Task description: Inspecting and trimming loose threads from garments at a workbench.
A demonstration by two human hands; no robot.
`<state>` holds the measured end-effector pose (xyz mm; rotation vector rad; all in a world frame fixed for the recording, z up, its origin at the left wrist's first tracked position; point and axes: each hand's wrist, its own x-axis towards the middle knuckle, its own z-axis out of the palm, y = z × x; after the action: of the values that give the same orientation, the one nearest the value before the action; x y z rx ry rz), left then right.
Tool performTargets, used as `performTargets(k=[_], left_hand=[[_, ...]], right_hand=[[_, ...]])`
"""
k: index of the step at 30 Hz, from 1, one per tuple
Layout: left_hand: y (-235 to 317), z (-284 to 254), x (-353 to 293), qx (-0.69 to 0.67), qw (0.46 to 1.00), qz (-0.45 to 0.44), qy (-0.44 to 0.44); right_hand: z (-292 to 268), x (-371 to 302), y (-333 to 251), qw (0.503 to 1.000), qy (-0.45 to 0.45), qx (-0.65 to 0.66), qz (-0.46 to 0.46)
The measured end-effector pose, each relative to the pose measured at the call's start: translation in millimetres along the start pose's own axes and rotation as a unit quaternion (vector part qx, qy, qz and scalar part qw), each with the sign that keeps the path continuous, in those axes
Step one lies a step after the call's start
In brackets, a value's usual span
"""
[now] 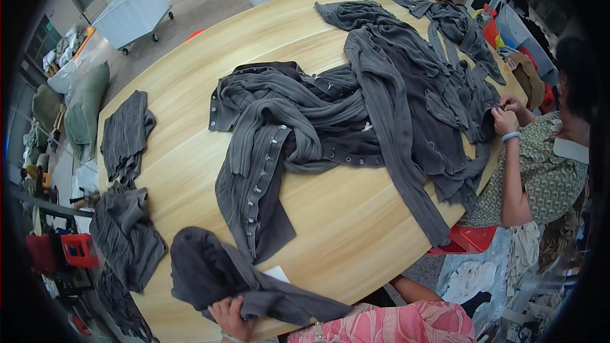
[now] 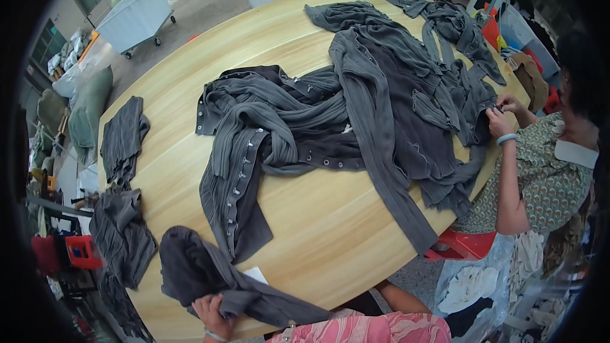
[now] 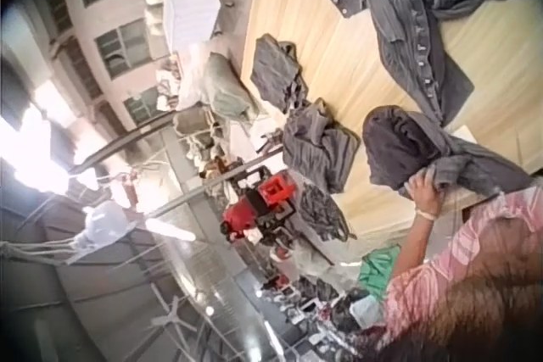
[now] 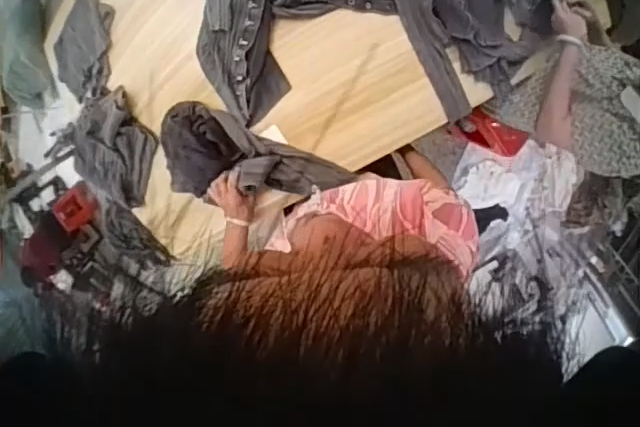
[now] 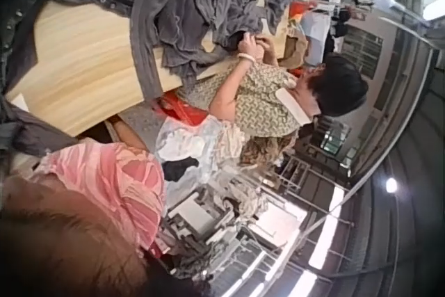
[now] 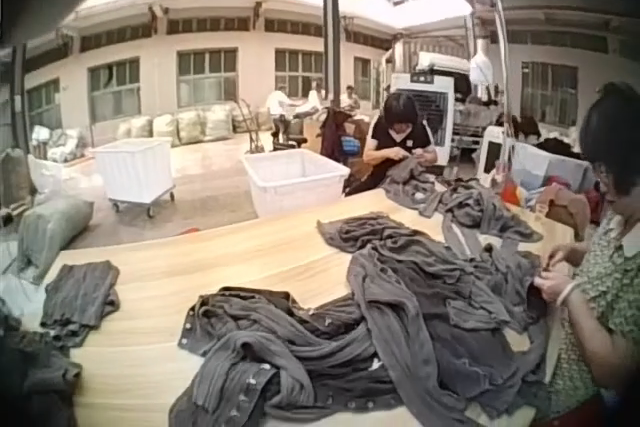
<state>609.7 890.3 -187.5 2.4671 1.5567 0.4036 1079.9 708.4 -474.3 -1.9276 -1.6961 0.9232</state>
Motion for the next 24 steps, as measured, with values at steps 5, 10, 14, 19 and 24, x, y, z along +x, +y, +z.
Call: performTargets(k=[5, 10, 14, 19, 24], left_hand=[[28, -48, 18, -0.063, 0.983, 0.008, 0.17], [73, -94, 36, -0.274, 0.944, -0.053, 0.177], [144, -122, 70, -0.443, 0.885, 0.006, 0.145], [176, -141, 119, -0.593, 0.8, 0.076, 0.046], [136, -160, 165, -0.666, 0.745, 0.032, -0.011]], right_hand=[[-44, 8, -71, 0.995, -0.088, -0.052, -0.014], [-173, -17, -266, 0.958, -0.211, 0.189, -0.048], [-194, 35, -360, 0.929, 0.041, 0.196, -0.311], [-223, 96, -413, 0.835, 0.127, 0.265, -0.465], [-311, 126, -408, 0.856, 0.25, 0.372, -0.257]])
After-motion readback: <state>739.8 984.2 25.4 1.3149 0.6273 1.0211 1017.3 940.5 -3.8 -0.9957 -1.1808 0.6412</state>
